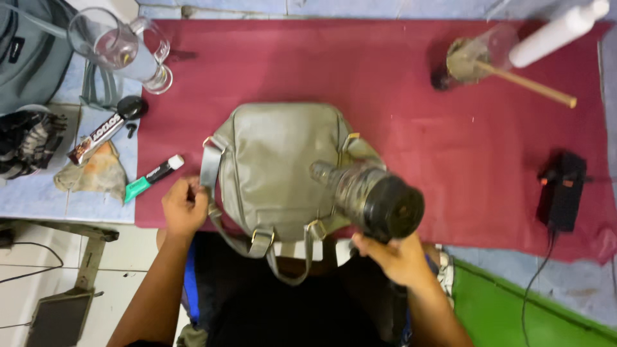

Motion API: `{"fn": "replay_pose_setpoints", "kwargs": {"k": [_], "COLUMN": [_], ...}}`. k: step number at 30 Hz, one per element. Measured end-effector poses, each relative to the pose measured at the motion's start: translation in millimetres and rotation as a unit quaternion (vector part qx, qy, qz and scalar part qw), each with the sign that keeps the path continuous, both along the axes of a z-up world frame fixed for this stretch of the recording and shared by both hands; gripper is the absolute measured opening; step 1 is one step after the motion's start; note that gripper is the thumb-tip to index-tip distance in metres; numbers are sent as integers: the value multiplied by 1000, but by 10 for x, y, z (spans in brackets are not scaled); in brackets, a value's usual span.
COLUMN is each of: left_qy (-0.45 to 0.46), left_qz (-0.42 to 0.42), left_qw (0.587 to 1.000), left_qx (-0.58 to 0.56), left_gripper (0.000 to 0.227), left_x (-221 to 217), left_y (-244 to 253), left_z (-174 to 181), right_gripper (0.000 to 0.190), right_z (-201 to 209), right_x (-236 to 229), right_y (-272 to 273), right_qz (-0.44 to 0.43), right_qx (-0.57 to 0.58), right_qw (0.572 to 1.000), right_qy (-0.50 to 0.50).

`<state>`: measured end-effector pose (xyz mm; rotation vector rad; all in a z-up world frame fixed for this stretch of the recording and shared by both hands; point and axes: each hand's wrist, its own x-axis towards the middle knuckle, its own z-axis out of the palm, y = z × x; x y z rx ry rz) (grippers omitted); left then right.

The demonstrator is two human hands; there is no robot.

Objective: The person applies a substance to the zipper area of a gray bag using a wooden stick, then uses a hair dryer to heat the treated area. Finally, the person rubs the bag's surface with their hands.

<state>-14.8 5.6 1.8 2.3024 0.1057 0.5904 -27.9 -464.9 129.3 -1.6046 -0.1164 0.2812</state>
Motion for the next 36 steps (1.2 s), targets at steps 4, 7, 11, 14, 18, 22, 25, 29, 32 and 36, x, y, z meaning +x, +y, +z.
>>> {"fn": "replay_pose_setpoints", "kwargs": {"k": [4, 7, 11, 14, 18, 22, 25, 29, 32, 36], "left_qy": [60, 85, 152, 183, 69, 55, 49, 102, 143, 145], "left_qz": [-25, -48, -13, -5, 29, 32, -16, -36, -11, 15], "left_qw": [996, 991, 984, 981, 997, 998, 997, 993, 987, 985], "left_qx": [61, 95, 87, 70, 27, -17, -54, -52, -71, -87], "left_gripper": [4, 6, 24, 29, 16, 21, 35, 33, 36, 49], "left_x": [-30, -2, 51, 71, 106, 167, 321, 484, 477, 397], "left_y": [-58, 17, -34, -272, -542, -1167, -1752, -1792, -1771, -1604], "left_z": [161, 118, 130, 349, 37, -122, 198, 57, 453, 473], "right_gripper": [25, 23, 21, 25, 23, 27, 27, 17, 15, 18], "right_z": [108, 208, 438, 389, 231, 227, 488, 439, 427, 455], "right_x": [204, 331, 433, 435, 475, 305, 302, 254, 299, 495], "right_y": [-45, 2, -61, -212, -428, -701, -837, -983, -955, -756], "right_qz": [35, 61, 72, 93, 108, 75, 61, -9, -34, -23], "right_qx": [-121, -107, -91, -143, -21, -2, -46, -20, 21, 50], "right_qw": [992, 992, 993, 983, 994, 997, 996, 1000, 998, 997], "right_qy": [15, 36, 36, 64, -13, -6, -37, -4, 42, 48]}}
